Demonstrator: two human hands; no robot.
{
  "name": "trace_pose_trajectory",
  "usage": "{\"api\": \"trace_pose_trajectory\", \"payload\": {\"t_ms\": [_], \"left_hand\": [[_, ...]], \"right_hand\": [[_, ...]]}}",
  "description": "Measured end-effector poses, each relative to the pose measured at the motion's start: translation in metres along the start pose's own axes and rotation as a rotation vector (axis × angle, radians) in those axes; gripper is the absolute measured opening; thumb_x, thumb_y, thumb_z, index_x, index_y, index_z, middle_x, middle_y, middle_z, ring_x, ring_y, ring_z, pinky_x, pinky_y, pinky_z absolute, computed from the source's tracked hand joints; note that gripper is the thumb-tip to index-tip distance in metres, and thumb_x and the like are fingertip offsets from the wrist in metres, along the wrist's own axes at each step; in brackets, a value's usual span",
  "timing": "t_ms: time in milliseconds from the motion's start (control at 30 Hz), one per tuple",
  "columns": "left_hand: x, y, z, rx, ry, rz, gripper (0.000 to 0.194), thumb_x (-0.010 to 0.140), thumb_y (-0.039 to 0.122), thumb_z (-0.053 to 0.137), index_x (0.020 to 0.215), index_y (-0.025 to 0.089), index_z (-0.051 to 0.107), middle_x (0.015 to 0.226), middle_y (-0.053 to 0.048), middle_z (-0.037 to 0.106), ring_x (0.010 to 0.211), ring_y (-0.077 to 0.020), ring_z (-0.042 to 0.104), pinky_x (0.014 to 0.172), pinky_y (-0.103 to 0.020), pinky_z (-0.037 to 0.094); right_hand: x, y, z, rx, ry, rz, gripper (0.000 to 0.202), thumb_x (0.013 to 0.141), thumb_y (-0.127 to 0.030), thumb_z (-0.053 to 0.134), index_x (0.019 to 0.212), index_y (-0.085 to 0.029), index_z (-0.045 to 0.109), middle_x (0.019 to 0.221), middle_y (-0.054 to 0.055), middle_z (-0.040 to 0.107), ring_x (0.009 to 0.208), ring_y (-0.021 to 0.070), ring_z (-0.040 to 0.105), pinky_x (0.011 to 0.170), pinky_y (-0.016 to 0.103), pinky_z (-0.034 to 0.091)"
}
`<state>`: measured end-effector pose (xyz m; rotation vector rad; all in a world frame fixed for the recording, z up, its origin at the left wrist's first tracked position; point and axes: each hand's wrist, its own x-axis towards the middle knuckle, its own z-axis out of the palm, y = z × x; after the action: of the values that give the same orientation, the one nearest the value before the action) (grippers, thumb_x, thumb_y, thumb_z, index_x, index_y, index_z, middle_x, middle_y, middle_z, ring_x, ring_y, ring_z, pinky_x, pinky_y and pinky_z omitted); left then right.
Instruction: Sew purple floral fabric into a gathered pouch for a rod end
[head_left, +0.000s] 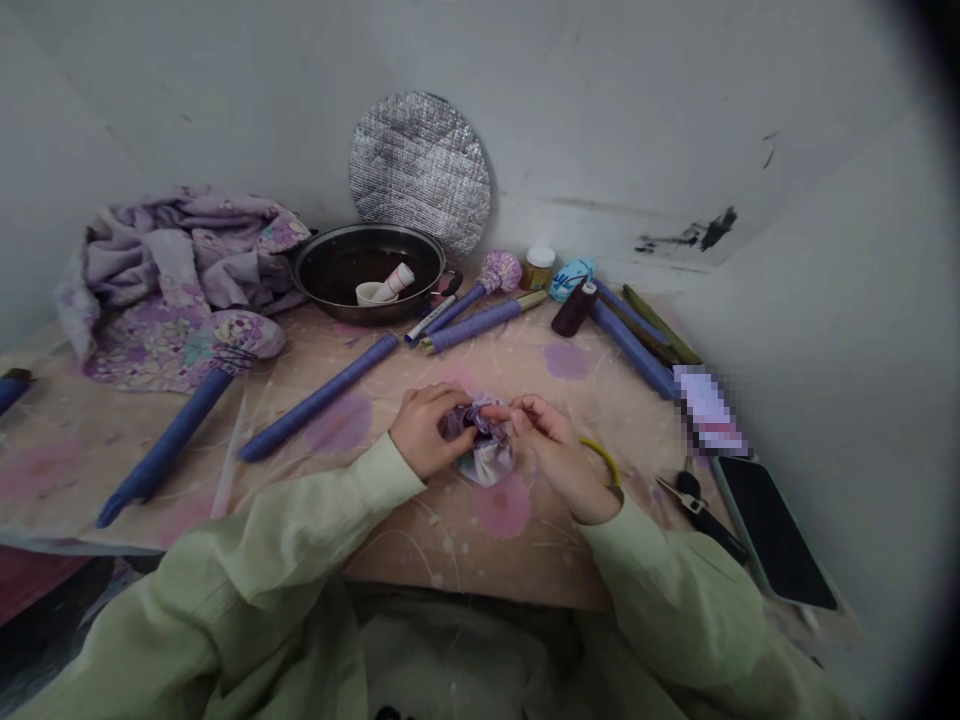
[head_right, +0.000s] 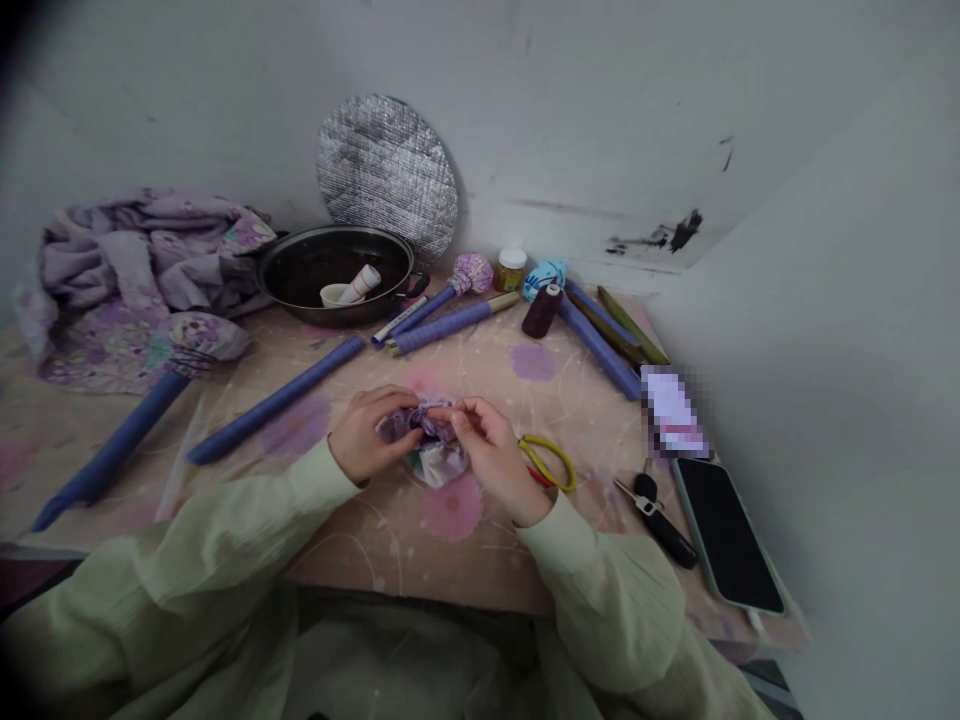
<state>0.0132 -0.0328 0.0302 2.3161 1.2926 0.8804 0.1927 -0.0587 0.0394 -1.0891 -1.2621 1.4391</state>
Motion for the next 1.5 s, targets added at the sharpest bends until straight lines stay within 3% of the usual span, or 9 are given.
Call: {"api": "trace_pose_trajectory", "payload": {"t_ms": [433,700,933,1067,1333,1500], "left_hand": [[0.006,-0.019,0.019,0.061,-0.014,0.050,0.020,0.078,0.027,0.061,0.094,0.017,0.064,0.093,-0.008,0.067,0.087,-0.0227,0.060,0.075,-0.036,0.042],[0.005,-0.021,0.021,0.016,0.052,0.109,0.019,0.084,0.025,0.051,0.093,0.016,0.065,0.092,-0.008,0.067,0.086,-0.0222,0.059,0.076,-0.038,0.044],[0.004,-0.013,0.016,-0.275,0.187,-0.070,0.013,0.077,0.024,0.058,0.085,0.017,0.066,0.083,-0.006,0.069,0.077,-0.0163,0.063,0.075,-0.031,0.050],[0.002,-0.007,0.016,-0.376,0.215,-0.083,0.015,0.074,0.026,0.061,0.084,0.017,0.065,0.084,-0.007,0.069,0.079,-0.0174,0.063,0.076,-0.032,0.050],[-0.001,-0.001,0.017,-0.389,0.253,-0.131,0.028,0.066,0.033,0.069,0.087,0.016,0.063,0.083,-0.006,0.068,0.078,-0.0179,0.063,0.074,-0.031,0.050],[0.001,-0.003,0.017,-0.370,0.226,-0.156,0.019,0.069,0.027,0.066,0.085,0.017,0.063,0.083,-0.005,0.069,0.077,-0.0171,0.063,0.075,-0.030,0.051]], "right_hand": [[0.006,0.012,-0.003,0.240,0.132,0.134,0.018,0.076,-0.037,0.059,0.077,-0.020,0.053,0.097,0.007,0.070,0.099,0.0205,0.062,0.087,0.038,0.045],[0.000,0.018,0.003,0.064,0.153,0.013,0.019,0.079,-0.040,0.057,0.080,-0.022,0.052,0.098,0.005,0.070,0.092,0.0183,0.063,0.085,0.036,0.047],[-0.005,0.023,0.008,0.179,0.112,0.027,0.018,0.083,-0.039,0.053,0.086,-0.023,0.050,0.115,0.007,0.064,0.102,0.0200,0.060,0.090,0.039,0.046],[-0.006,0.025,0.013,0.243,0.123,0.012,0.017,0.084,-0.040,0.050,0.087,-0.024,0.045,0.116,0.007,0.063,0.099,0.0200,0.061,0.087,0.039,0.048],[-0.008,0.017,0.020,0.350,0.157,0.025,0.014,0.081,-0.036,0.053,0.079,-0.025,0.045,0.109,0.006,0.067,0.098,0.0193,0.061,0.089,0.040,0.046],[-0.007,0.014,0.020,0.351,0.183,0.043,0.017,0.076,-0.037,0.059,0.077,-0.023,0.049,0.102,0.007,0.069,0.089,0.0199,0.063,0.086,0.040,0.047]]}}
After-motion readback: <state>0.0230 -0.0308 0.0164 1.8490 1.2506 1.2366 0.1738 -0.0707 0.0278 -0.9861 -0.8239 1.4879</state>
